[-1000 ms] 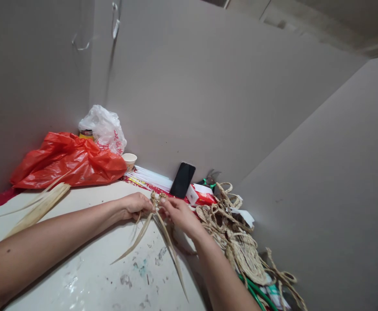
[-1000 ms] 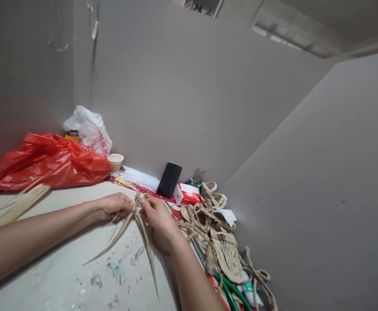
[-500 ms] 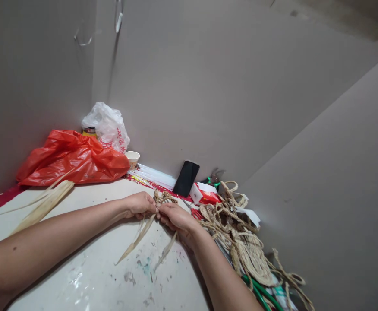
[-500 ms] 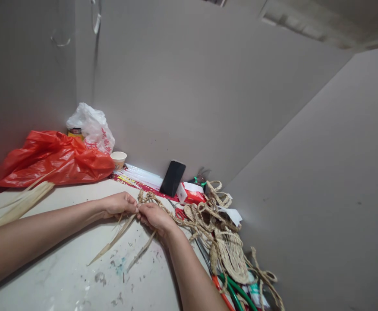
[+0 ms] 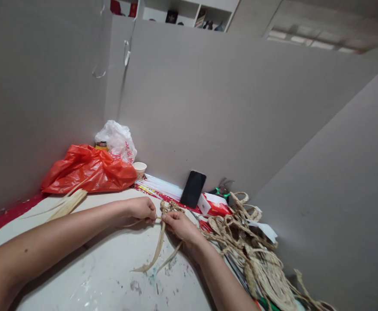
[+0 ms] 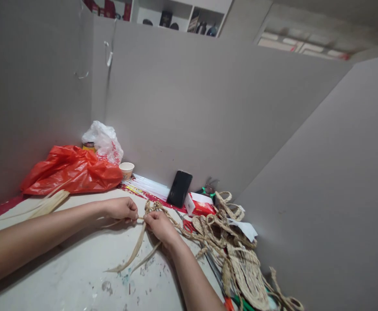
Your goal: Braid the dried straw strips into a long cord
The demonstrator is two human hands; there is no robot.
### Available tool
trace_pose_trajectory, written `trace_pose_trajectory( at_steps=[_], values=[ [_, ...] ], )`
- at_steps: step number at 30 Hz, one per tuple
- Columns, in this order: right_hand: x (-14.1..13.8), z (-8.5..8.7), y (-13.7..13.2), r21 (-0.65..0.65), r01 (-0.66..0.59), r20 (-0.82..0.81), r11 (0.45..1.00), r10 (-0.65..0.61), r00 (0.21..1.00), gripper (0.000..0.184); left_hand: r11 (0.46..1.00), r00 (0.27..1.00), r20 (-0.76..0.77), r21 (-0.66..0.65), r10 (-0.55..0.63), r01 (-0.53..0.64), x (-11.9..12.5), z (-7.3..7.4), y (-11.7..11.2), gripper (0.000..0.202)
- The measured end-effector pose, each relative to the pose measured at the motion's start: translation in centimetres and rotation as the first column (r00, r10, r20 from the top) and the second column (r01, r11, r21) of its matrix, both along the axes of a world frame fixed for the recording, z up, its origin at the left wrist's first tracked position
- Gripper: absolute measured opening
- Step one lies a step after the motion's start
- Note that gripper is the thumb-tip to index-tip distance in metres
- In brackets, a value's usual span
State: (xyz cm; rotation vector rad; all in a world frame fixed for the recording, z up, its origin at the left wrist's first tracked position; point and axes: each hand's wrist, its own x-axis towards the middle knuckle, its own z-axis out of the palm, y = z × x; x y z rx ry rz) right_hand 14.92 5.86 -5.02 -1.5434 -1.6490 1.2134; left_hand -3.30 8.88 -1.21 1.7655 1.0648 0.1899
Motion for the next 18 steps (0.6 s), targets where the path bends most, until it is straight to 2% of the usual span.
trace_pose_trajectory(
  at_steps=[4,6,9,11,14,18],
  values=[
    [0.1,0.1,-0.3,-0.063,-0.012,-0.02,0.998,0.011,1.0,0.035,0.999,0.993,-0.115,-0.035,-0.034,0.03,-2.9,1.9,0.4,0.01],
    [0.2,0.2,-0.4,-0.094,-0.022,-0.031,0.995,0.019,0.999,0.035,1.0,0.981,-0.193,0.019,-0.001,0.004,-5.5,3.3,0.6,0.009],
    [0.3,0.3,-0.3,-0.134,-0.045,-0.047,0.99,0.039,0.998,0.036,0.977,0.951,-0.27,0.19,0.148,-0.098,-10.0,5.5,0.7,0.01],
    [0.2,0.2,-0.3,-0.157,-0.062,-0.054,0.986,0.054,0.997,0.038,0.934,0.916,-0.294,0.31,0.274,-0.18,-12.9,6.5,0.4,0.009],
    [0.2,-0.1,-0.2,-0.186,-0.065,-0.069,0.98,0.053,0.996,0.04,0.85,0.83,-0.36,0.474,0.426,-0.231,-16.0,6.7,-0.5,0.013],
    [0.3,-0.5,-0.1,-0.207,-0.064,-0.08,0.976,0.048,0.996,0.041,0.748,0.712,-0.41,0.617,0.57,-0.244,-17.6,5.0,-2.0,0.02]
  ],
)
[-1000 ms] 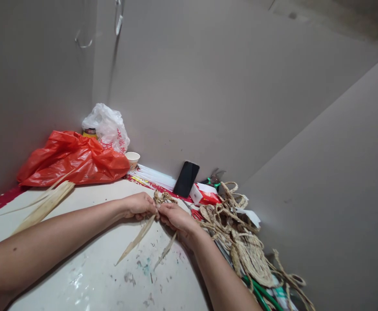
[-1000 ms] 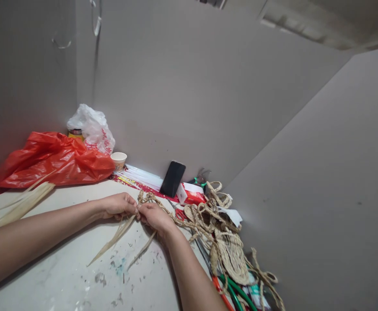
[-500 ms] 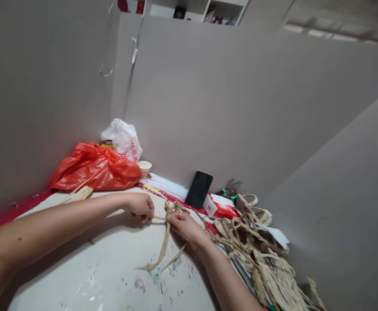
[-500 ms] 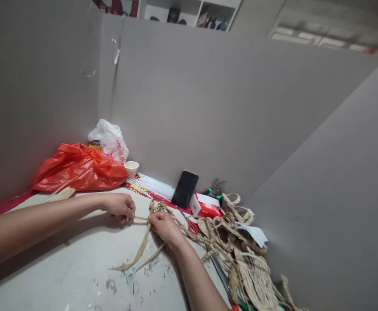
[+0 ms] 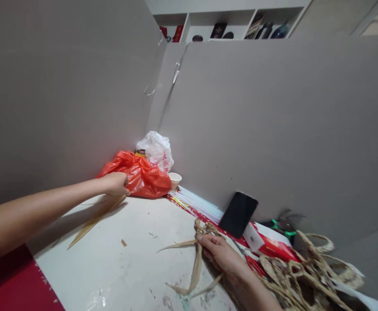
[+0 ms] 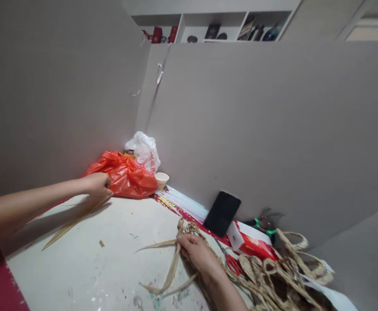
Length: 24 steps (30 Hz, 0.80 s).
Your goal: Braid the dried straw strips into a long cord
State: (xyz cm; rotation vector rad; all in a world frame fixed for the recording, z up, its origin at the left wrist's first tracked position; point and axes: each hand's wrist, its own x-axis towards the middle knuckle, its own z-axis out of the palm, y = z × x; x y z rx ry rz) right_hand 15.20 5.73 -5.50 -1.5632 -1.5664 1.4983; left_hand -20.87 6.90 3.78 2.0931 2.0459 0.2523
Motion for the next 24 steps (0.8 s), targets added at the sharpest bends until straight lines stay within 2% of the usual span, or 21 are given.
trace_pose_trajectory(
  at_steps=[4,7,9,11,13,15,17,20,24],
  values=[
    [0.0,0.0,0.1,-0.014,-0.002,0.012,1.0,0.002,1.0,0.042,0.998,0.999,-0.021,0.05,0.034,-0.033,0.0,-2.3,-1.2,0.021],
    [0.1,-0.1,0.1,-0.006,-0.017,0.029,1.0,0.017,0.999,0.042,0.995,0.999,-0.013,0.095,0.032,-0.03,0.2,-3.5,-1.8,0.019],
    [0.1,-0.1,0.2,-0.003,-0.022,0.024,1.0,0.022,0.999,0.041,0.993,0.999,-0.009,0.118,0.031,-0.03,0.4,-3.6,-2.1,0.017],
    [0.2,-0.1,0.2,-0.004,-0.014,0.008,1.0,0.014,1.0,0.04,0.994,1.0,0.025,0.111,0.011,-0.013,0.5,-3.0,-2.3,0.016],
    [0.3,-0.2,0.2,-0.001,-0.011,-0.012,1.0,0.011,1.0,0.039,0.998,0.979,0.194,0.022,-0.062,0.059,0.8,-1.9,-2.5,0.016],
    [0.3,-0.1,0.2,0.004,-0.017,-0.028,1.0,0.017,0.999,0.038,0.974,0.872,0.472,-0.109,-0.126,0.199,1.4,-0.6,-2.6,0.016],
    [0.3,-0.1,0.2,0.007,-0.016,-0.037,1.0,0.017,0.999,0.038,0.926,0.711,0.692,-0.178,-0.122,0.333,2.3,0.3,-2.7,0.017],
    [0.2,0.0,0.2,0.01,0.0,-0.044,1.0,0.0,0.999,0.038,0.894,0.54,0.839,-0.186,-0.07,0.406,4.2,0.5,-2.6,0.021],
    [0.0,0.2,0.2,0.024,0.011,-0.067,1.0,-0.009,0.998,0.039,0.862,0.379,0.925,-0.217,0.031,0.459,7.3,-1.0,-1.6,0.021]
  ],
)
